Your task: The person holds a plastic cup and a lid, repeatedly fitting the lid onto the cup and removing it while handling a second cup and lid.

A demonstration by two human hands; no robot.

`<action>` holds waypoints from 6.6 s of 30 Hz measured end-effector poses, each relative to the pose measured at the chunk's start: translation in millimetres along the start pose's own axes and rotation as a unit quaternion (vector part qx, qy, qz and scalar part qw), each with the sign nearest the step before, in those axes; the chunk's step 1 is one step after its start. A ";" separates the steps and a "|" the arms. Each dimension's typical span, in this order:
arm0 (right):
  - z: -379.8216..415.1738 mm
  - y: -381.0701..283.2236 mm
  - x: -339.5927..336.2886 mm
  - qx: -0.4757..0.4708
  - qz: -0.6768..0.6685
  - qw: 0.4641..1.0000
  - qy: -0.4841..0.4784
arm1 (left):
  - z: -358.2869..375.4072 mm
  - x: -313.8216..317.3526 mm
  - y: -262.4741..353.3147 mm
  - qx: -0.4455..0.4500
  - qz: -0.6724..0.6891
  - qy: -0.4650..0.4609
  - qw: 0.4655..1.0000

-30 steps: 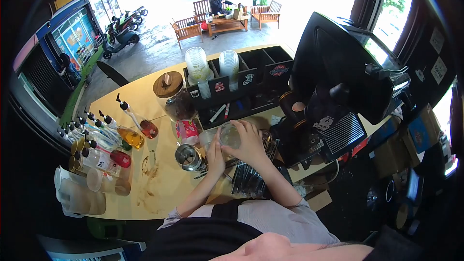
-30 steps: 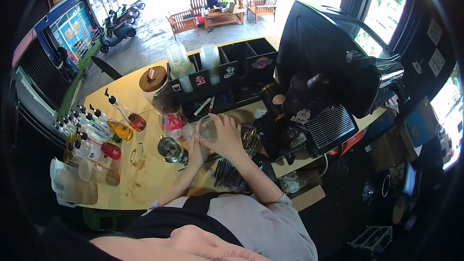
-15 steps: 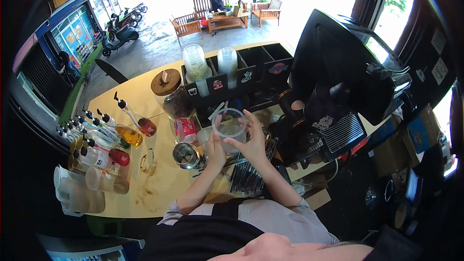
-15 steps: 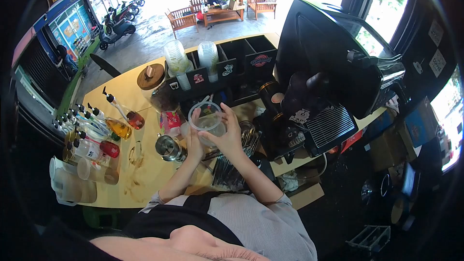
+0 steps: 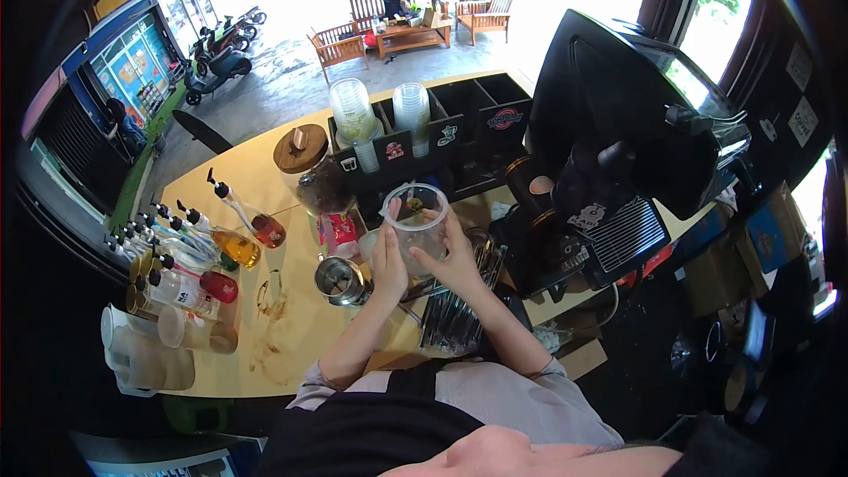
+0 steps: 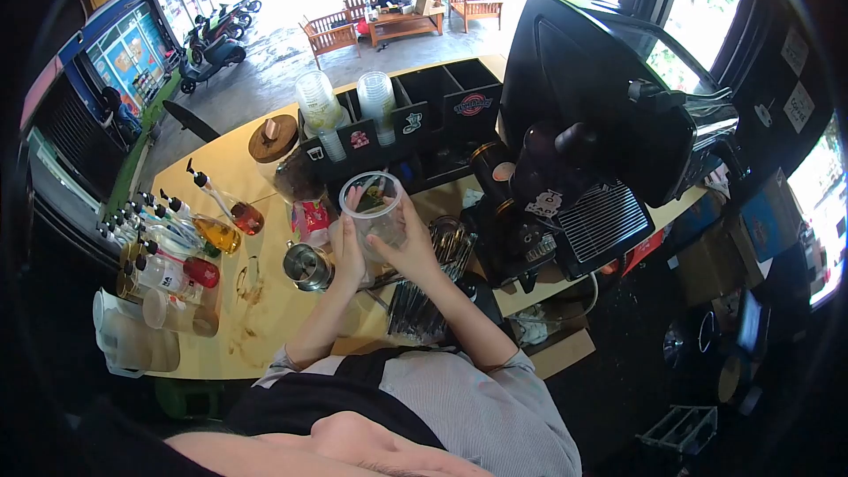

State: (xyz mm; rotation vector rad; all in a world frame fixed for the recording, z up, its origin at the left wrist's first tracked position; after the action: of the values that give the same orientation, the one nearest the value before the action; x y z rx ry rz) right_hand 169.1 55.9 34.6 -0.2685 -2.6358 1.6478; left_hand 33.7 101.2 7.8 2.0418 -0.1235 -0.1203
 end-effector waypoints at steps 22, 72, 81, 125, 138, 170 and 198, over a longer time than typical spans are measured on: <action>-171.4 -89.7 -54.2 -0.045 0.399 0.898 0.179 | -150.9 -21.0 90.2 0.154 -0.198 0.016 0.968; -207.4 -22.9 -10.6 -0.065 0.493 0.858 0.128 | -108.1 -14.8 76.8 0.099 -0.224 -0.024 0.969; -91.3 -49.4 -4.1 -0.161 0.337 0.924 0.082 | -52.2 -18.0 68.9 0.110 -0.184 0.005 0.977; 16.3 4.2 -3.3 0.010 0.256 0.966 -0.038 | 38.5 -7.5 -49.0 -0.023 -0.015 0.022 0.999; 14.8 -11.0 -2.7 -0.005 0.178 0.984 -0.017 | 37.3 -6.3 -35.8 0.019 -0.084 0.024 0.996; 10.3 -13.4 -2.8 -0.060 0.318 0.946 -0.001 | 33.9 -2.6 -48.8 -0.008 -0.015 0.034 0.999; 3.5 -22.9 9.4 -0.072 -0.064 0.992 0.081 | 1.4 10.0 24.4 0.033 0.146 0.042 0.988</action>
State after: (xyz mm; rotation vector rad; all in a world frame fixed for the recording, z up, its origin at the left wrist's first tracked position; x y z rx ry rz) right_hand 156.4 44.4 52.8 -0.2191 -2.5931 1.3409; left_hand 42.5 87.4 28.6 2.0665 -0.3758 0.1551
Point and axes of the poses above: each hand's wrist, its own z-axis away from the middle knuckle, its own x-axis out of the palm, y = z × x, the point moved 5 cm from there along -z, towards the middle knuckle, and after that the axes turned 3 degrees about y, right-handed, at the moved point
